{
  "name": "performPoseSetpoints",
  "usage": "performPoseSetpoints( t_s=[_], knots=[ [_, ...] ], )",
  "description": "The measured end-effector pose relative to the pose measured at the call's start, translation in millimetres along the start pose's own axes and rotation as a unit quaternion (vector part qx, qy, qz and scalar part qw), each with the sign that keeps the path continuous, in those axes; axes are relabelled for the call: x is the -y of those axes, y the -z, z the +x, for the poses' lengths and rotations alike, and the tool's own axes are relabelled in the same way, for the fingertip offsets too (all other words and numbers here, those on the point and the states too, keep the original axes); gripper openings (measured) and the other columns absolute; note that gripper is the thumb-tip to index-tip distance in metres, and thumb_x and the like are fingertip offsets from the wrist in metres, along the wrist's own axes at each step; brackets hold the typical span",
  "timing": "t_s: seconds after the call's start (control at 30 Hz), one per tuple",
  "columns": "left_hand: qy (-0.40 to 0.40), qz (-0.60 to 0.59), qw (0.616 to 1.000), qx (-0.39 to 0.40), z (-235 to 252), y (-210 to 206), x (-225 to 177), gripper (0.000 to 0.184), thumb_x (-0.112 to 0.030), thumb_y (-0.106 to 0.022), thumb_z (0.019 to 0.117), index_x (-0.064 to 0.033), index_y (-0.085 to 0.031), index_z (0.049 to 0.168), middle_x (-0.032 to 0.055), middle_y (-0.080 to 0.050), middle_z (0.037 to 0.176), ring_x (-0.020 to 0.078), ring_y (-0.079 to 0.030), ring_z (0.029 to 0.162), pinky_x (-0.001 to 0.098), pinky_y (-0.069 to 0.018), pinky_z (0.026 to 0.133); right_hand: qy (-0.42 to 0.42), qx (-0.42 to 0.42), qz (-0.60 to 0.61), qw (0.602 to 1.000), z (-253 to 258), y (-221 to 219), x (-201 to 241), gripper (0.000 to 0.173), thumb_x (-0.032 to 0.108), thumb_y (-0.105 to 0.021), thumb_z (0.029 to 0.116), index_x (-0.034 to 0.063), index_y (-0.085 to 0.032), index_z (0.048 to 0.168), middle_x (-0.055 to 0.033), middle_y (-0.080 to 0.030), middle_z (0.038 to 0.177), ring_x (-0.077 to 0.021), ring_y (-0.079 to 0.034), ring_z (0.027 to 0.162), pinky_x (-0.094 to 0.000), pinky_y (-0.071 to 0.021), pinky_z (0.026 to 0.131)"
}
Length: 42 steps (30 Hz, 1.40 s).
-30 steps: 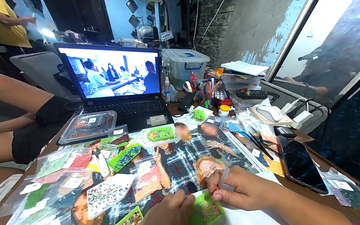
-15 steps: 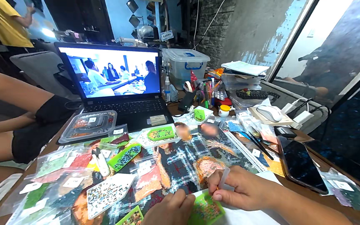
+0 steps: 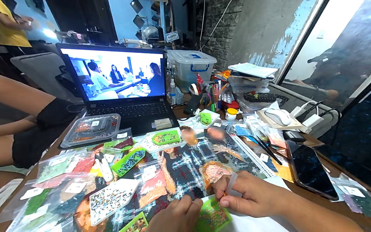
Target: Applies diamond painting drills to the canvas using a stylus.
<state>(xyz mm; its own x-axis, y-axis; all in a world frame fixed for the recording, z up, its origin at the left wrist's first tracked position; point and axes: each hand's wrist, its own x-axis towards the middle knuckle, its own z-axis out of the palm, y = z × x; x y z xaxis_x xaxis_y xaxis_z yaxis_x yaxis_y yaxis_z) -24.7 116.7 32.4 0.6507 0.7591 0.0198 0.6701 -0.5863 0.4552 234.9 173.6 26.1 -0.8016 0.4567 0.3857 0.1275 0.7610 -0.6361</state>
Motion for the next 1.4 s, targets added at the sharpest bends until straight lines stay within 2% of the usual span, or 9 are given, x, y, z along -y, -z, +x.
performPoseSetpoints(
  t_s=[0.57,0.83,1.0,1.4],
  knots=[
    [-0.007,0.0,1.0,-0.011,-0.5,-1.5,0.8,0.052,-0.033,-0.074,0.0929,0.0016,-0.065,0.131,0.0222,-0.067,0.106,0.041,-0.068,0.095,0.0519,-0.0578,0.072,0.003,0.0,-0.002,1.0,-0.2,0.3,0.4,0.027,0.025,-0.049,0.1094,-0.0001,-0.059,0.105,-0.0106,-0.065,0.087,-0.007,-0.063,0.078,-0.0178,-0.0517,0.072],
    [-0.007,0.005,1.0,-0.017,-0.7,-1.9,-0.2,0.053,-0.033,-0.076,0.0913,0.0019,-0.067,0.13,0.0227,-0.067,0.105,0.0413,-0.069,0.093,0.0529,-0.058,0.071,-0.01,-0.051,0.005,0.999,0.2,-0.4,1.7,0.029,0.026,-0.047,0.1104,-0.0005,-0.059,0.107,-0.0111,-0.067,0.092,-0.0057,-0.065,0.084,-0.0181,-0.0529,0.077],
    [-0.003,-0.002,1.0,-0.011,-0.5,-0.5,-1.1,0.054,-0.033,-0.075,0.0919,0.0023,-0.066,0.131,0.023,-0.067,0.106,0.0418,-0.069,0.094,0.0533,-0.0578,0.072,-0.003,-0.032,0.007,0.999,0.8,-0.4,1.7,0.029,0.025,-0.047,0.1101,-0.0009,-0.059,0.106,-0.0111,-0.067,0.091,-0.0052,-0.063,0.081,-0.0166,-0.0511,0.074],
    [-0.005,0.002,1.0,-0.014,-1.0,-1.3,0.0,0.053,-0.035,-0.074,0.0927,0.0012,-0.067,0.13,0.0224,-0.067,0.105,0.0414,-0.069,0.094,0.0529,-0.0575,0.071,0.008,-0.004,0.029,1.0,2.2,-4.8,1.1,0.028,0.024,-0.047,0.1101,-0.0019,-0.058,0.107,-0.0136,-0.067,0.093,-0.0086,-0.066,0.084,-0.0198,-0.0532,0.078]
  ],
)
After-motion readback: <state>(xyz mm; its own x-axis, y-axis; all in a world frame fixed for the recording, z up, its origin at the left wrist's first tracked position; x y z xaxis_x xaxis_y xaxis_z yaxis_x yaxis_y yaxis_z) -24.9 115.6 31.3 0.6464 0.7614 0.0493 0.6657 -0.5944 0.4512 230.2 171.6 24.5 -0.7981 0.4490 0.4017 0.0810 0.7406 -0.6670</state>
